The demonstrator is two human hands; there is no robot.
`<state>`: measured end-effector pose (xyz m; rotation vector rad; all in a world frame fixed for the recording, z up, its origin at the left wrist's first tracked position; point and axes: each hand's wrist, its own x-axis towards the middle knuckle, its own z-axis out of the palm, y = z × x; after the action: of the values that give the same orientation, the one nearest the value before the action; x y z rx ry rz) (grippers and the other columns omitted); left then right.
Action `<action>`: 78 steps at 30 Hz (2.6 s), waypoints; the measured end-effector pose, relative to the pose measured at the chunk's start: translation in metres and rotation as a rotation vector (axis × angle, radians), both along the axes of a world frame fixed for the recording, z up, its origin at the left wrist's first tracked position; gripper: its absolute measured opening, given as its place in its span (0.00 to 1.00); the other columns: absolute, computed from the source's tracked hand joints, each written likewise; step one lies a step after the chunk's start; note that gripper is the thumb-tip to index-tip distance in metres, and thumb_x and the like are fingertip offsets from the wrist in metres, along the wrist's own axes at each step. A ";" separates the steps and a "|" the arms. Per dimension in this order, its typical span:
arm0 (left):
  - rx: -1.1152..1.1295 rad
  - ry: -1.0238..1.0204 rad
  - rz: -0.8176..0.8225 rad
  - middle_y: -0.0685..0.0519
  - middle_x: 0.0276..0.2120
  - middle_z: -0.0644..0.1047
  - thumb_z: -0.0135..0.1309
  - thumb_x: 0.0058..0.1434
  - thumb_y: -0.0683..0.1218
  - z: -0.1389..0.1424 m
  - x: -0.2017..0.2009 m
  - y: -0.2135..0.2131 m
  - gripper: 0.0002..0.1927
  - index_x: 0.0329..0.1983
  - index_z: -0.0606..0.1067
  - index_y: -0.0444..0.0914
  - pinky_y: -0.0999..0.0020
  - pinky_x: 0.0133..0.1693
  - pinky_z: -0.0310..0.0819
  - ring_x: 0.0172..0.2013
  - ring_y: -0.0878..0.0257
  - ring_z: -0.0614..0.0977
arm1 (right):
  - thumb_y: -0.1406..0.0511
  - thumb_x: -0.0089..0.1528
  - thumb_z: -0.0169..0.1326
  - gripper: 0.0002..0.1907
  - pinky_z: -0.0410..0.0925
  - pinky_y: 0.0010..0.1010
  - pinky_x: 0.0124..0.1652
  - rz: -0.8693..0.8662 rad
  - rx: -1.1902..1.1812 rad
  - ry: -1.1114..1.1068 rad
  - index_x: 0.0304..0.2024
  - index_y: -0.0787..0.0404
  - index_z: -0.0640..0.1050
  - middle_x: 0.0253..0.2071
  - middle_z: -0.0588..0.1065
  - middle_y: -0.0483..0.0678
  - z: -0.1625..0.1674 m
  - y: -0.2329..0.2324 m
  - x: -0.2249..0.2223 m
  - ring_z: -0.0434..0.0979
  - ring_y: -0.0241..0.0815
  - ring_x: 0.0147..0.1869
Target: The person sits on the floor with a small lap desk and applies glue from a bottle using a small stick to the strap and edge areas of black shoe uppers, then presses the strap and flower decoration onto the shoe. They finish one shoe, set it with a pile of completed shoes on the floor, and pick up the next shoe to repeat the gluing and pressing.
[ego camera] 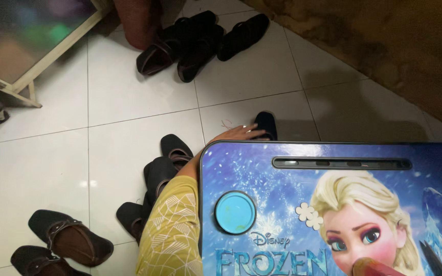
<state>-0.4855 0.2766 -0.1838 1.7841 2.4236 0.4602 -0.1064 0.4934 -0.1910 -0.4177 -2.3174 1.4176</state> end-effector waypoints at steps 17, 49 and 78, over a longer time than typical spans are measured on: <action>-0.080 -0.080 -0.149 0.48 0.63 0.69 0.48 0.66 0.48 -0.029 -0.010 0.019 0.20 0.60 0.71 0.41 0.60 0.63 0.66 0.66 0.50 0.69 | 0.72 0.60 0.56 0.05 0.70 0.26 0.40 -0.103 -0.005 -0.092 0.39 0.65 0.79 0.36 0.78 0.48 -0.017 -0.013 0.024 0.78 0.35 0.38; 0.920 -0.357 0.713 0.46 0.59 0.69 0.54 0.59 0.48 0.153 0.328 -0.180 0.22 0.53 0.68 0.34 0.50 0.66 0.62 0.68 0.48 0.69 | 0.73 0.60 0.64 0.12 0.70 0.29 0.47 0.098 -0.659 0.205 0.45 0.67 0.78 0.45 0.76 0.50 0.128 0.056 0.203 0.77 0.38 0.47; 0.254 -0.014 0.532 0.48 0.59 0.75 0.57 0.62 0.40 0.185 0.428 -0.064 0.17 0.54 0.78 0.38 0.51 0.63 0.68 0.65 0.49 0.72 | 0.66 0.78 0.56 0.08 0.76 0.36 0.54 -0.138 -0.245 0.632 0.56 0.63 0.72 0.53 0.74 0.54 0.149 0.124 0.145 0.81 0.44 0.55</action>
<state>-0.0570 0.2127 0.0011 1.1653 2.9265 0.8522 0.0388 0.6177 -0.0419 -0.1546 -1.5948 1.4992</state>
